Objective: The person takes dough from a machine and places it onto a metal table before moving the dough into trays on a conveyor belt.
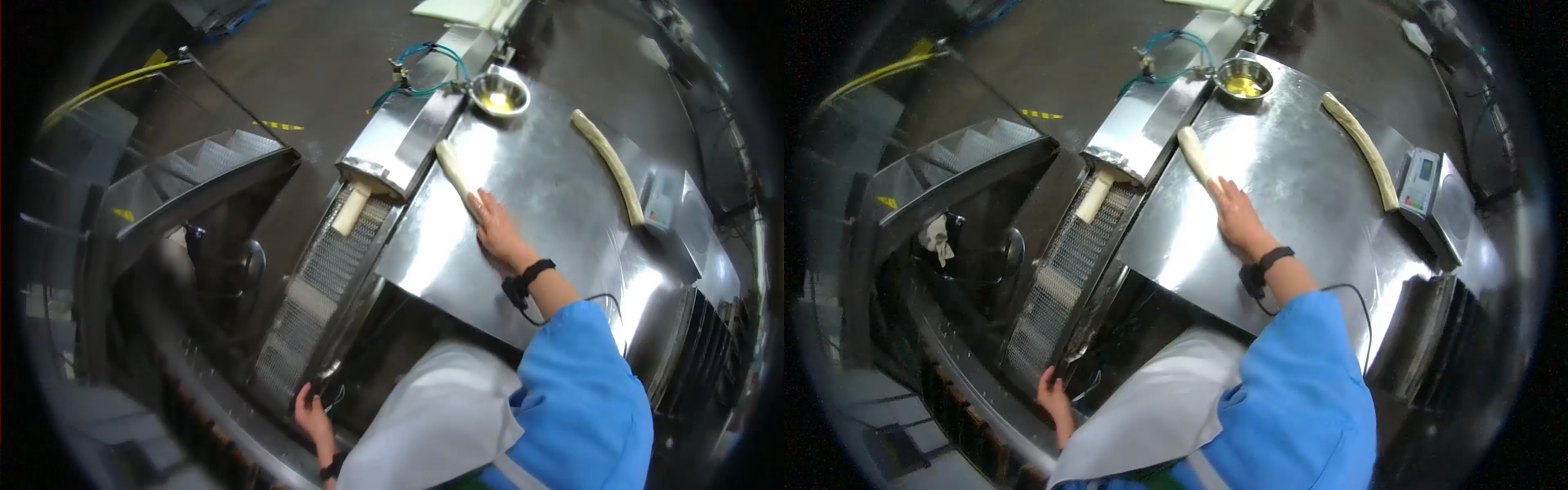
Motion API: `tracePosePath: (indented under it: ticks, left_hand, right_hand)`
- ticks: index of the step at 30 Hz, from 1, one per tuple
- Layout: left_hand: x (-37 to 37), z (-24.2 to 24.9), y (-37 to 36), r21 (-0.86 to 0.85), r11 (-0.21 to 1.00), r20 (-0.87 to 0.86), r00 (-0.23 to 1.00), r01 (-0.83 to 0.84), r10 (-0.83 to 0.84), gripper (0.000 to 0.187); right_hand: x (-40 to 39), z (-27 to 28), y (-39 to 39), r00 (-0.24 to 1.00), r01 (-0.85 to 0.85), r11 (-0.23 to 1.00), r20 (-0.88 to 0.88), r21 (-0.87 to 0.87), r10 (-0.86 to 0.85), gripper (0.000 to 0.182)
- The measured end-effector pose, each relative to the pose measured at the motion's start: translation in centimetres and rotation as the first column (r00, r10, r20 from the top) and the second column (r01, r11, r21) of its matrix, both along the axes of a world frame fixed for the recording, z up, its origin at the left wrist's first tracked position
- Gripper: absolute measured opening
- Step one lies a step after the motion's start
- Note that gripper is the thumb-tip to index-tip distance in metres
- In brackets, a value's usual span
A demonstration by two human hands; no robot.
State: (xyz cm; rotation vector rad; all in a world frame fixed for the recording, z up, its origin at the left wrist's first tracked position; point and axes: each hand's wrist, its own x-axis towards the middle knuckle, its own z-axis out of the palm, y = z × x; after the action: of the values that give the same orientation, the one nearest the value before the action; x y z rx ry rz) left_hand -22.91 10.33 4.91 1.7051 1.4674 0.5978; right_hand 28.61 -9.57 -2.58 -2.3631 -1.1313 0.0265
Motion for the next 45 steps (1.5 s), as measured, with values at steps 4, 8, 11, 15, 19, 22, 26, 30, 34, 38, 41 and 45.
tracePosePath:
  ticks: [4,8,11,15,19,22,26,30,34,38,41,45]
  left_hand:
    - [-3.1,-0.9,0.0,-0.039,0.996,0.072,0.994,-0.081,0.083,0.037]
    - [-7.3,-3.0,-0.3,-0.052,0.993,0.089,0.990,-0.104,0.109,0.036]
    - [-8.9,-4.2,0.0,0.027,0.998,0.040,0.997,-0.060,0.059,0.034]
    - [-6.4,-4.7,3.5,-0.020,0.998,0.007,0.999,0.051,-0.051,0.033]
    - [3.3,-3.0,8.5,0.072,0.950,-0.082,0.951,0.305,-0.299,0.032]
    - [11.3,-3.3,12.5,0.192,0.849,-0.172,0.868,0.493,-0.465,0.035]
    - [20.1,-4.8,16.0,0.248,0.795,-0.286,0.826,0.554,-0.486,0.044]
    - [25.2,-4.9,15.3,0.080,0.783,-0.508,0.701,0.617,-0.500,0.048]
    - [27.0,-6.1,12.3,0.200,0.787,-0.378,0.787,0.583,-0.487,0.048]
    - [25.7,-6.4,8.8,0.273,0.730,-0.383,0.767,0.627,-0.515,0.051]
    - [22.0,-5.3,8.4,0.202,0.802,-0.391,0.797,0.562,-0.460,0.040]
    - [16.7,-0.4,5.5,-0.069,0.921,-0.309,0.869,0.384,-0.386,0.035]
  right_hand:
    - [-7.3,2.1,0.3,0.986,-0.152,0.988,-0.055,0.038,0.154,0.072]
    - [-12.3,3.6,-0.7,0.962,-0.258,0.966,0.096,0.012,0.256,0.057]
    - [-12.4,2.9,-1.4,0.884,-0.396,0.917,0.252,-0.042,0.393,0.042]
    - [-10.7,3.3,-1.5,0.966,-0.252,0.968,0.061,0.019,0.250,0.033]
    - [-6.4,1.4,-3.4,0.866,0.275,0.948,-0.468,0.159,-0.173,0.027]
    - [-5.3,1.3,-6.5,0.935,0.332,0.943,-0.128,-0.014,-0.331,0.025]
    - [-8.9,1.9,-10.4,0.947,0.313,0.950,-0.064,-0.024,-0.313,0.037]
    - [-12.5,3.8,-13.3,0.935,0.302,0.933,-0.129,-0.196,-0.330,0.055]
    - [-11.6,3.7,-13.2,0.940,0.265,0.936,-0.152,-0.233,-0.305,0.059]
    - [-8.2,3.5,-9.9,0.952,0.181,0.961,-0.210,-0.208,-0.225,0.058]
    - [-7.1,3.8,-7.1,0.935,0.122,0.956,-0.292,-0.265,-0.201,0.052]
    - [-6.9,3.2,-3.6,0.820,0.031,0.992,-0.564,-0.120,-0.094,0.035]
